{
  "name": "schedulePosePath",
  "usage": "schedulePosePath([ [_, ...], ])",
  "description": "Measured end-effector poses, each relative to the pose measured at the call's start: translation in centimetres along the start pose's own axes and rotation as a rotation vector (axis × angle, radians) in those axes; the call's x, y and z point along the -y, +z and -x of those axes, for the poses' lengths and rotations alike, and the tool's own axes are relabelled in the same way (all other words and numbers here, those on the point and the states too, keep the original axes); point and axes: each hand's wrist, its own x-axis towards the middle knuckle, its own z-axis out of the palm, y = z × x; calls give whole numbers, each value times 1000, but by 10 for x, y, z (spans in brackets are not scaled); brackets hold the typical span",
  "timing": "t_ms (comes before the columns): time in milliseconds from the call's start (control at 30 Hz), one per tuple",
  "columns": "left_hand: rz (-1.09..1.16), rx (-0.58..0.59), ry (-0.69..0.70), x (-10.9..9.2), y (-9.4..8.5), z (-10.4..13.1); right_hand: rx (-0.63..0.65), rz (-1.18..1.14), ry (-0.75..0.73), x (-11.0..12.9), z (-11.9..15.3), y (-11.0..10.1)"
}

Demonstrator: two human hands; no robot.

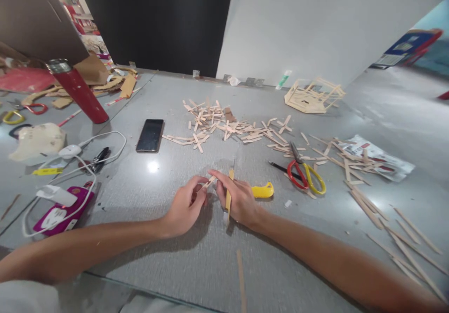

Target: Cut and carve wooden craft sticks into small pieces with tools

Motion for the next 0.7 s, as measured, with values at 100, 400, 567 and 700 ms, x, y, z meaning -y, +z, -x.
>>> schedulePosePath([
  [100, -2, -7, -9, 0, 1, -1, 6, -5, -4, 1, -1, -1],
  [400, 13, -14, 23, 0, 1, -2, 48, 1, -26, 0, 1, 0],
  [567, 47, -1, 7, -1, 0, -1, 71, 0, -17, -2, 1, 0],
  [700, 55, 4, -3, -1, 1, -2, 78, -22, -29, -2, 1, 0],
])
